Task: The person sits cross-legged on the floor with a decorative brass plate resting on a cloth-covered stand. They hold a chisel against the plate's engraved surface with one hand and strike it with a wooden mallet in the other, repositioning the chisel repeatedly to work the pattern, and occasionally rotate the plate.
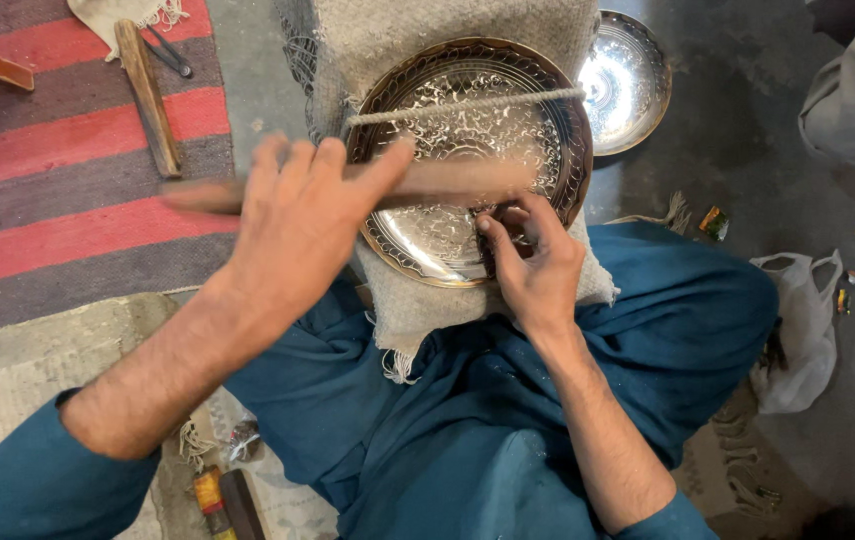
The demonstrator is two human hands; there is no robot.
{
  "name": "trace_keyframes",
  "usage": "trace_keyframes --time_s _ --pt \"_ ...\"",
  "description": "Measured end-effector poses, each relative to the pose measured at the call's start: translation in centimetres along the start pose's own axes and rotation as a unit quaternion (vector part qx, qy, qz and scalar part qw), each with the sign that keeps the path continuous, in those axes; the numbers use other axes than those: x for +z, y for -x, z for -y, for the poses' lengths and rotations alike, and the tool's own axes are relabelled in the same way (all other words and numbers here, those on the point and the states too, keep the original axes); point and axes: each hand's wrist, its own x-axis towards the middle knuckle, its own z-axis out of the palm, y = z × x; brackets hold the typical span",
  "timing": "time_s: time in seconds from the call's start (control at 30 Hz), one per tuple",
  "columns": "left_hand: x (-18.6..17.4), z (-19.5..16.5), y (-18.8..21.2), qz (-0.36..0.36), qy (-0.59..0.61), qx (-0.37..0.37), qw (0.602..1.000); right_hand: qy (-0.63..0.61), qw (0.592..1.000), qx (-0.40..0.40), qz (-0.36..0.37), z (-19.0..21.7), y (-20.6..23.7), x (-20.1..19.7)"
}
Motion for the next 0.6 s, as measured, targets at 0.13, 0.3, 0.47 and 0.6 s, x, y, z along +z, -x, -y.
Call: trace_keyframes --time_s 0.13,0.3,0.47,0.6 --pt "-0.03 0.10 -0.13 -0.012 -0.016 0.004 1.000 0.000 1.000 0.005 -0.001 -0.03 -0.04 0.03" --pt "-0.05 -0.02 -0.20 -0.020 -0.011 0.009 1.000 -0.016 1.000 -0.004 -0.003 0.01 -0.03 0.09" --pt "0.15 0.01 -0.23 -0.041 -0.060 0.025 0.997 -0.005 1.000 0.008 0.001 0.07 -0.11 0.02" --pt "0.21 0.12 -0.18 -0.002 0.008 -0.008 1.000 0.002 1.000 -0.006 0.004 0.06 -0.05 -0.06"
